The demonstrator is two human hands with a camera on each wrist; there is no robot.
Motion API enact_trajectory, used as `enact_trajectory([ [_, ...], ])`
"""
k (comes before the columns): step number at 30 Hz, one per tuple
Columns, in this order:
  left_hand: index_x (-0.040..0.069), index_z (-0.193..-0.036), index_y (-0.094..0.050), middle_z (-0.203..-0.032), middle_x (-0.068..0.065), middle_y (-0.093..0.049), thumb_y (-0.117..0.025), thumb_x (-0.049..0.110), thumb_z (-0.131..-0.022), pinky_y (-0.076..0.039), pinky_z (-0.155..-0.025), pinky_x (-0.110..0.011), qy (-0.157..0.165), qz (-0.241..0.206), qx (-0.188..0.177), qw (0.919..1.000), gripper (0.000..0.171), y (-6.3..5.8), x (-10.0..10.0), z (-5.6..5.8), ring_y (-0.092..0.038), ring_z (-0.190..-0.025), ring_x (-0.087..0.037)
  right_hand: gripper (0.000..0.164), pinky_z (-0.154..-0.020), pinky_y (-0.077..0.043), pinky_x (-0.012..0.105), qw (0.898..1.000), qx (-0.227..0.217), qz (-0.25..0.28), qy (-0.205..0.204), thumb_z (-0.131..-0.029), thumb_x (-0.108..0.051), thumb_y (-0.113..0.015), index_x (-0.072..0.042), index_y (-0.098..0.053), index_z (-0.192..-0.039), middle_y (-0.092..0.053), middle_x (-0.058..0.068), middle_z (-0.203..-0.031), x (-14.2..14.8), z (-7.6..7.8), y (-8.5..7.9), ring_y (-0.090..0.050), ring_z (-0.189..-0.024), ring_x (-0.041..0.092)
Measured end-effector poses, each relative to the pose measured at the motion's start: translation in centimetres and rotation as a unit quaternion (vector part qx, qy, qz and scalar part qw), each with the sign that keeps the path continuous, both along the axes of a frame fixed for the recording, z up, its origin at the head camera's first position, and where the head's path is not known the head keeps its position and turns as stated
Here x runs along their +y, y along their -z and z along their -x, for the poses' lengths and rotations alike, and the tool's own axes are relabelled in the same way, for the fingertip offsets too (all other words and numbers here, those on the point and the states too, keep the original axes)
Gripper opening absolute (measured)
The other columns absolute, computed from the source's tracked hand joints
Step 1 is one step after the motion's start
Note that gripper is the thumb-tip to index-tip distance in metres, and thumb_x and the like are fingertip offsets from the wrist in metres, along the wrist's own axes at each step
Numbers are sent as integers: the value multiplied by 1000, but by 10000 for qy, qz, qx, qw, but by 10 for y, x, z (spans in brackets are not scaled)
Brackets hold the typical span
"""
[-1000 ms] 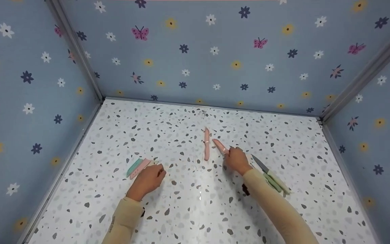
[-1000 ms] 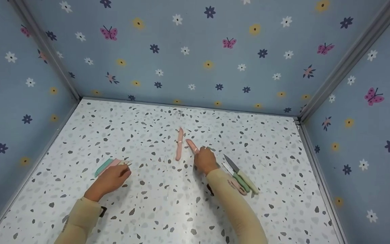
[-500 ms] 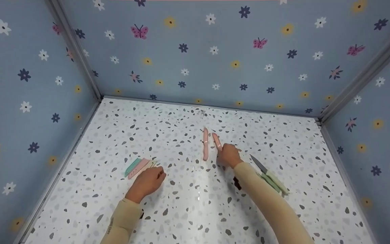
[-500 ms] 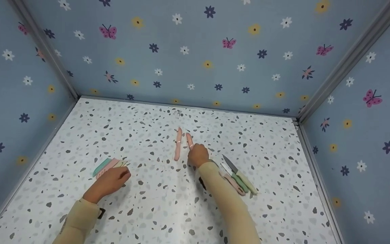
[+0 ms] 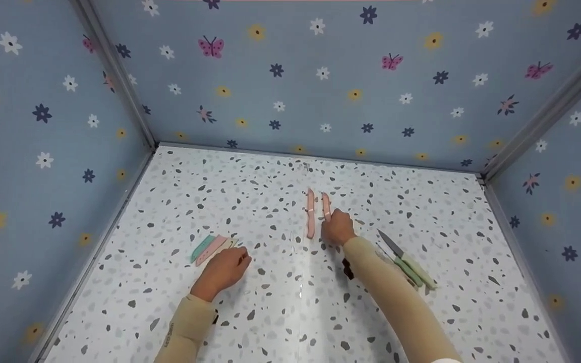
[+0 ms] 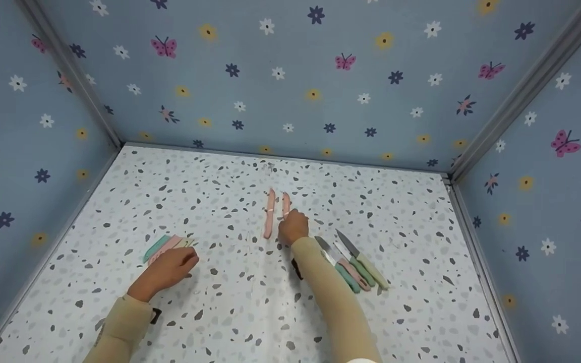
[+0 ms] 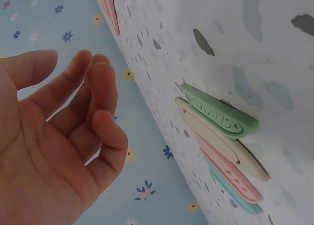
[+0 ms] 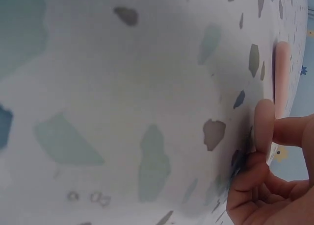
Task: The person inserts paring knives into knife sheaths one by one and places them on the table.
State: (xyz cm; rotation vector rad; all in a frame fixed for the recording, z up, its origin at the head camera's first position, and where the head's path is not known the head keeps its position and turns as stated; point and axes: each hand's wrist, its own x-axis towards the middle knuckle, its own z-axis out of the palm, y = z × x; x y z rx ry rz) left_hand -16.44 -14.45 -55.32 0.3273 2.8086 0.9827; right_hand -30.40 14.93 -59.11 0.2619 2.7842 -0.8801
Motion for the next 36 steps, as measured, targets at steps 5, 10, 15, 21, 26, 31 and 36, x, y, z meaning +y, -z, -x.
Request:
enact_trajectory([
  [5, 15, -74, -53, -61, 3, -43, -52, 16, -97, -36, -56, -32, 77, -46, 100, 9999, 23, 2, 2, 0, -42, -55, -12, 31, -67, -49, 35, 9998, 164, -11, -72, -94, -18, -50, 7, -55, -113, -59, 16, -93, 3, 1, 0, -58, -79, 25],
  [10, 14, -76, -54, -62, 3, -44, -52, 17, -97, -36, -55, -31, 173, -4, 77, 9998, 21, 6, 10, -1, -42, -55, -12, 38, -75, -49, 39, 9998, 155, -45, -91, -95, -22, -52, 8, -52, -119, -59, 20, -101, 3, 0, -2, -58, -85, 28],
  [15, 13, -80, -56, -65, 4, -46, -51, 18, -97, -38, -56, -31, 344, 160, 62, 9993, 18, 7, 17, 1, -43, -57, -12, 42, -82, -47, 41, 9997, 121, -206, -24, -95, -24, -53, 8, -50, -123, -58, 21, -105, 3, 1, -1, -58, -92, 30],
  [21, 13, -80, -55, -65, 3, -46, -52, 18, -97, -37, -57, -32, 297, 284, 80, 9991, 18, 3, 16, 4, -43, -58, -14, 47, -81, -47, 39, 9997, 76, -209, -72, -96, -29, -51, 9, -49, -123, -58, 20, -104, 4, -2, -5, -58, -88, 28],
  [26, 12, -79, -56, -65, 3, -47, -52, 18, -97, -38, -57, -33, 167, 373, 83, 9991, 19, 3, 12, 6, -43, -58, -14, 38, -72, -48, 38, 9966, 16, -583, -579, -96, -30, -51, 4, -58, -111, -61, 14, -90, 9, -13, -12, -57, -76, 24],
  [31, 12, -76, -54, -64, 2, -46, -52, 17, -97, -37, -56, -33, 96, 490, 146, 9986, 21, 3, 6, 6, -42, -57, -14, 30, -61, -47, 37, 9858, 152, -1047, -1303, -93, -30, -55, -1, -63, -94, -61, 8, -77, 23, -31, -24, -57, -64, 22],
  [36, 11, -75, -54, -64, 1, -45, -54, 16, -96, -36, -56, -33, 22, 720, 163, 9973, 22, 1, 2, 7, -42, -58, -15, 28, -64, -48, 40, 9767, 464, -1201, -1719, -92, -28, -58, -1, -65, -93, -65, 10, -84, 44, -50, -38, -59, -67, 23],
])
